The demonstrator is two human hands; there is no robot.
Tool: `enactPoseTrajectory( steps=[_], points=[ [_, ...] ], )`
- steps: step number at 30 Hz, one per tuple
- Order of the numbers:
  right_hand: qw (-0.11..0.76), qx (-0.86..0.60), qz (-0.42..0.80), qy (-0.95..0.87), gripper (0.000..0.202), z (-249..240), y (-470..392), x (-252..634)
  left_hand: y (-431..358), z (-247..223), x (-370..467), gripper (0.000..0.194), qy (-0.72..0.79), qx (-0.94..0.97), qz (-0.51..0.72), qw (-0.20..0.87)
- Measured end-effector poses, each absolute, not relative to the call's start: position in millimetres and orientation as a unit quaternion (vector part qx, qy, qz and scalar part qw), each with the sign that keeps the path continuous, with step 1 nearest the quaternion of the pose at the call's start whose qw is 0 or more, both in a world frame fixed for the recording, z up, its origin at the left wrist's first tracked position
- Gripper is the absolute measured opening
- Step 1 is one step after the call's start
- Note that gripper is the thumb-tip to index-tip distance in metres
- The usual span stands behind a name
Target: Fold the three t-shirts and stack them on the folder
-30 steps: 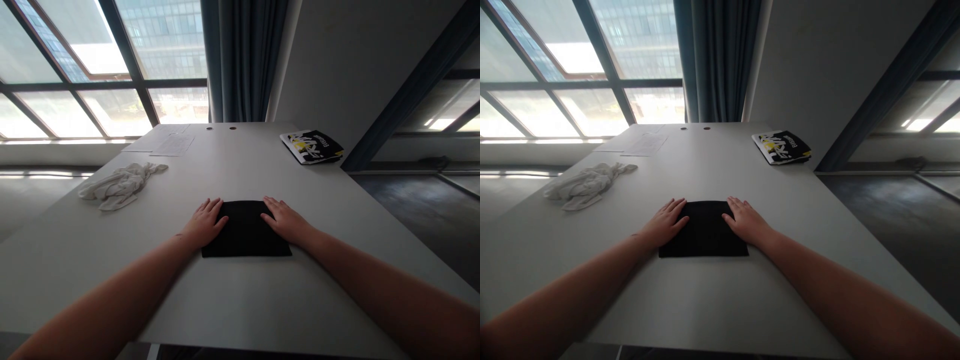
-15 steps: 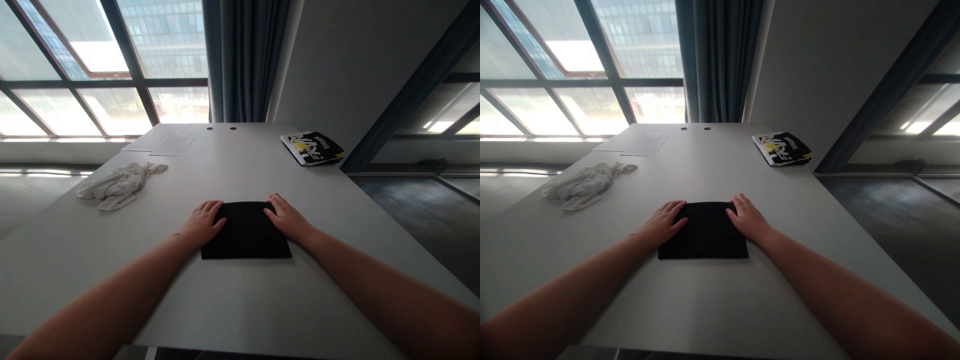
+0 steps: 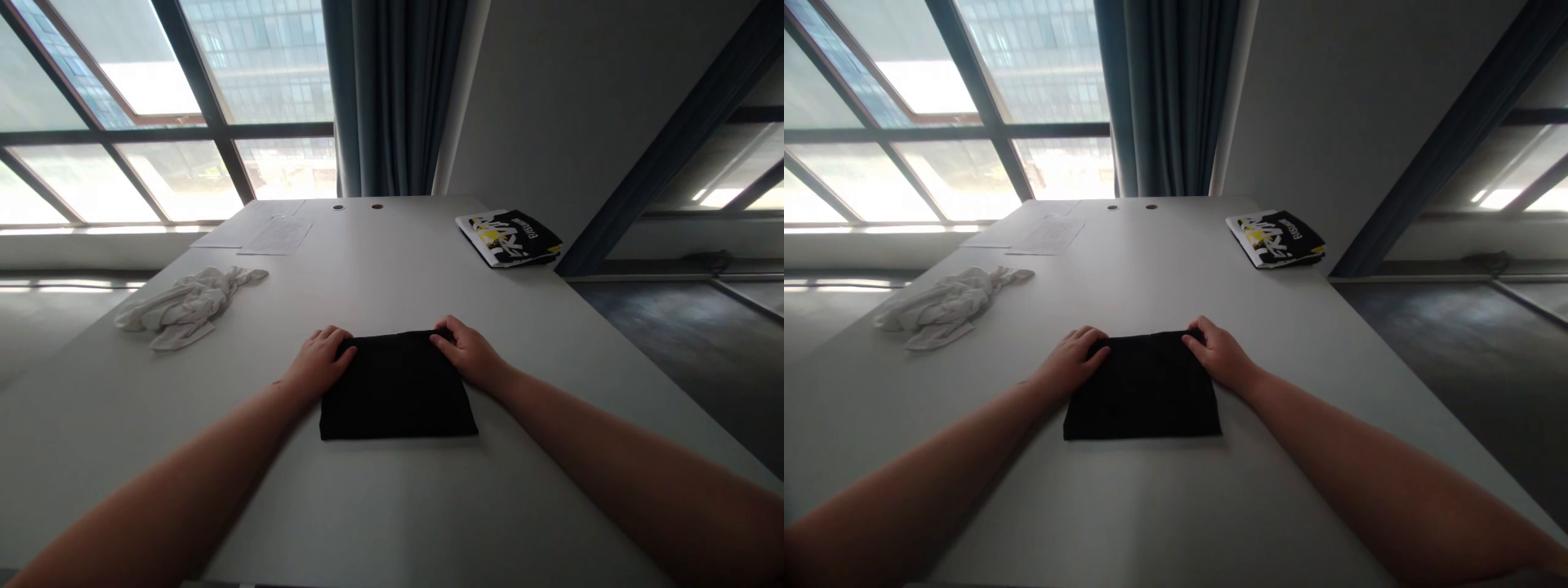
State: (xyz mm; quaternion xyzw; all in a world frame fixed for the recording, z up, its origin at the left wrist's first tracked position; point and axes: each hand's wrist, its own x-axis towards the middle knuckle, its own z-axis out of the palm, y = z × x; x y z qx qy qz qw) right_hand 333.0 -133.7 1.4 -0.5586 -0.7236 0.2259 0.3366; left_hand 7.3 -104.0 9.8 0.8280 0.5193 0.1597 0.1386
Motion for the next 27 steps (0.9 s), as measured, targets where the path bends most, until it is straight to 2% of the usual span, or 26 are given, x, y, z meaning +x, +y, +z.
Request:
enactPoseTrajectory(
  steps=[5, 10, 15, 22, 24, 27],
  points=[
    [0.358, -0.535, 0.259, -0.72, 0.038, 4, -137, 332, -107, 24, 7, 0.029, 0.508, 0.83, 0.139, 0.184],
    [0.363, -0.499, 0.306, -0.726, 0.037, 3, -144, 325, -125, 34, 18, 0.035, 0.427, 0.891, 0.132, 0.083],
    [0.337, -0.451, 0.339, -0.753, 0.035, 8, -158, 311, -147, 37, 31, 0.05, 0.377, 0.919, 0.093, 0.074],
    [0.362, -0.473, 0.359, -0.719, 0.039, 6, -153, 309, -141, 41, 31, 0.039, 0.442, 0.892, 0.0, 0.092],
    [0.368, -0.465, 0.398, -0.7, 0.039, 5, -151, 311, -139, 41, 32, 0.038, 0.445, 0.891, -0.004, 0.091],
    [0.372, -0.416, 0.52, -0.646, 0.046, 4, -151, 313, -138, 42, 32, 0.038, 0.452, 0.887, 0.002, 0.095]
  ],
)
